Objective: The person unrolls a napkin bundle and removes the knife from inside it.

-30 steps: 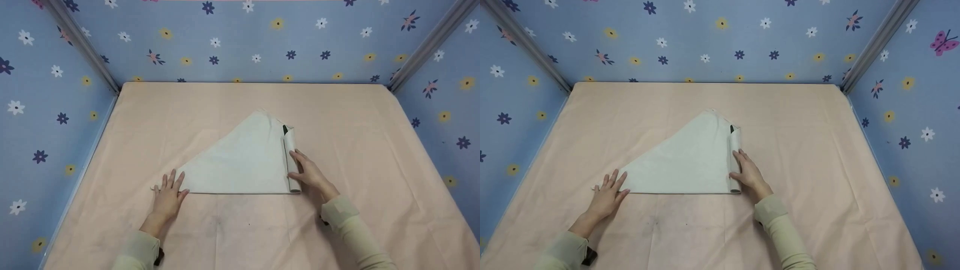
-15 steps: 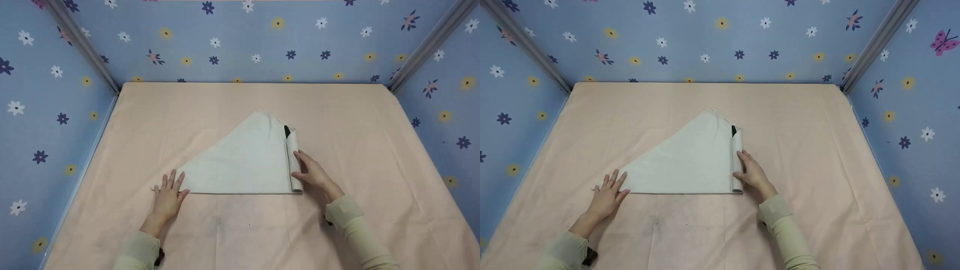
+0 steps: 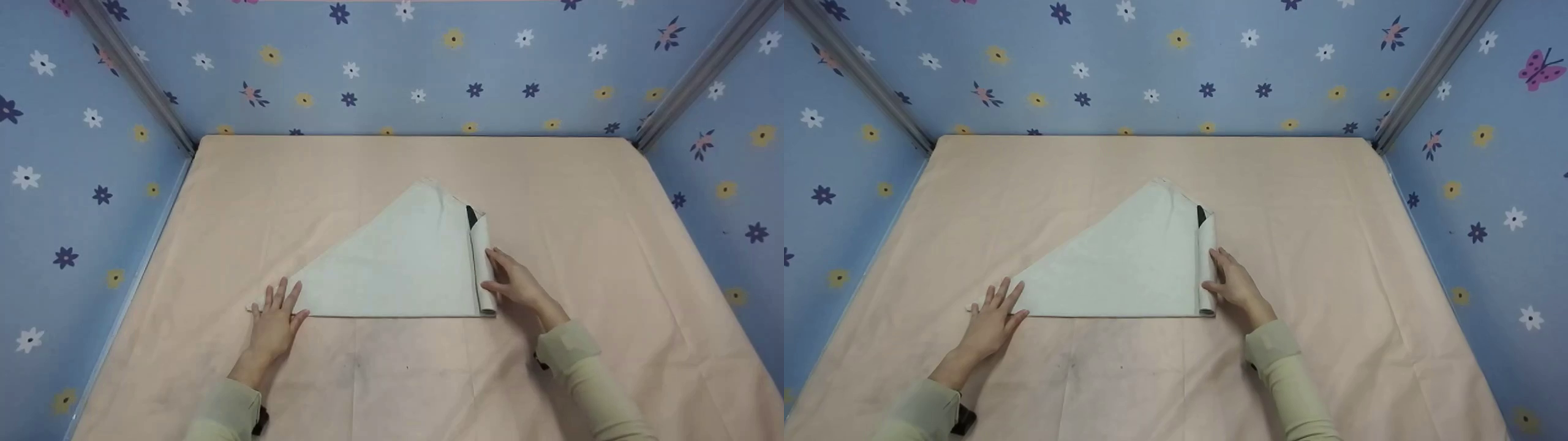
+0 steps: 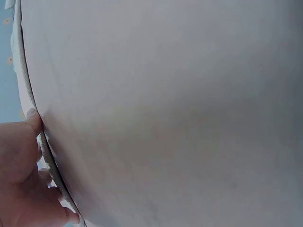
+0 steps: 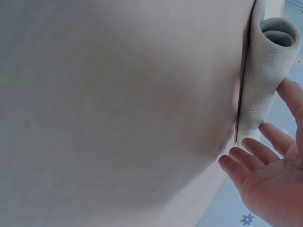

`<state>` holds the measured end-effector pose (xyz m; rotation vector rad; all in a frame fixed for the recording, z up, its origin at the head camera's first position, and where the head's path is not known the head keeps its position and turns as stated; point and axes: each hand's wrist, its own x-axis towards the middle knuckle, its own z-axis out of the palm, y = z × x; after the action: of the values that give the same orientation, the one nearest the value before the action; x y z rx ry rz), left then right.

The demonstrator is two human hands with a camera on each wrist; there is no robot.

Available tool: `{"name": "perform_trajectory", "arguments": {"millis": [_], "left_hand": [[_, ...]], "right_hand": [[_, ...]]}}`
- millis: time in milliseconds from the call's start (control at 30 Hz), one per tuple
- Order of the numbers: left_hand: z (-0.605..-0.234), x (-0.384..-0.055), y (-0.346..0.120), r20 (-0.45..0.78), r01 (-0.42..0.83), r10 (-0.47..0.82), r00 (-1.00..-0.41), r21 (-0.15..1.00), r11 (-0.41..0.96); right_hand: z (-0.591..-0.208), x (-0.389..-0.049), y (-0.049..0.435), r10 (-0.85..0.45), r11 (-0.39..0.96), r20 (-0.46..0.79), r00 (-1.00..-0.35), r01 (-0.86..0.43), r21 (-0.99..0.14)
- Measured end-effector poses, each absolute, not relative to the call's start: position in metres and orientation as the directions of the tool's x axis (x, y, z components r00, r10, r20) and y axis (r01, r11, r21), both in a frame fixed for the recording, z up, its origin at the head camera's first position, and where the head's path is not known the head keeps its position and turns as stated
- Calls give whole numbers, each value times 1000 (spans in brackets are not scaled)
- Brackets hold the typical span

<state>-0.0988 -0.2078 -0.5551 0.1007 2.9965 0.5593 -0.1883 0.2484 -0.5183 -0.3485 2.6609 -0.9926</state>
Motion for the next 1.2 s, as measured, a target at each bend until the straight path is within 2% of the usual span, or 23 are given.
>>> {"name": "perform_trajectory", "arguments": {"millis": [333,667,1000,1200], "left_hand": [[-555,-99,-208,-92,43,83,-992,372,927],[-555,-99,-209,-83,57,96,-992,382,922],[-554,-97,-207,-32,70,92,-995,414,907],[-554,-98,-208,-78,47,84,-993,396,917]], "right_hand": [[-514,-185,243,-328,739,-139,-934,-162,-654],[-512,-183,234,-318,728,-144,-937,-144,-670],[-516,-187,223,-328,733,-144,-934,-155,-662],[-518,-189,223,-320,745,-164,-933,-141,-652]]}}
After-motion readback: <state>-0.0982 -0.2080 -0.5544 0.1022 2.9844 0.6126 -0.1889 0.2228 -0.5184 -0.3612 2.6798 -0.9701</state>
